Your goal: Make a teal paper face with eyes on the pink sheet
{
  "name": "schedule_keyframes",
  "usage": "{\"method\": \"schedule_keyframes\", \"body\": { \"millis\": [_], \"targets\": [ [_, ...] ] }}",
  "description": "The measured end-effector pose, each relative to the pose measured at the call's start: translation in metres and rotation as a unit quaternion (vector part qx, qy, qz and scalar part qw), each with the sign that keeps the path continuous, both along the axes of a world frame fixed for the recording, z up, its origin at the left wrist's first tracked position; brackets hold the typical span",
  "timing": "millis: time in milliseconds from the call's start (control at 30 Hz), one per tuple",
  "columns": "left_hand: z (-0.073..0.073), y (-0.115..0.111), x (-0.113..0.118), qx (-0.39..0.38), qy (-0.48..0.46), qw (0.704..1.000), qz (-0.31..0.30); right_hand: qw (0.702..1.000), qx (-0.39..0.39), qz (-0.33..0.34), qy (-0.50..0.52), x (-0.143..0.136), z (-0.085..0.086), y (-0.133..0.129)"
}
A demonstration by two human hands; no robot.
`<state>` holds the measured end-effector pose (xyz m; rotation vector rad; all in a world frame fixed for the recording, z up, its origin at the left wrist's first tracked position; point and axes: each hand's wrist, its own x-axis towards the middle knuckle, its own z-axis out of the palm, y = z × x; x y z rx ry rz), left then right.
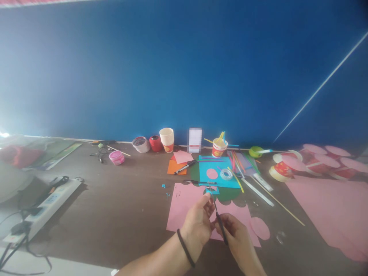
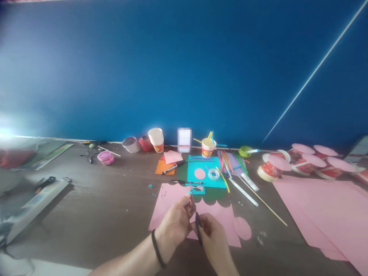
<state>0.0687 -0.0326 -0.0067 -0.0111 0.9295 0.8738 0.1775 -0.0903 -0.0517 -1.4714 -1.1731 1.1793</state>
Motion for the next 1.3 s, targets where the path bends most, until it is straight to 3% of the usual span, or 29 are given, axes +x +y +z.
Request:
{"method": "schedule_keyframes", "body": {
  "millis": [467,800,1300],
  "targets": [
    [-0.002,-0.001,0.0,-0.002,0.001,1.0,-0.004,1.0,-0.015,-0.003,0.011,0.0,0.002,-0.002],
    [0.01,-0.001,0.0,0.004,0.011,1.0,-0.007,1.0,-0.012,-0.004,0.018,0.001,0.0,-0.001],
    [0.009,-0.002,0.0,-0.008,0.013,1.0,0.001,1.0,-0.012,-0.001,0.019,0.002,0.002,-0.001]
  ]
}}
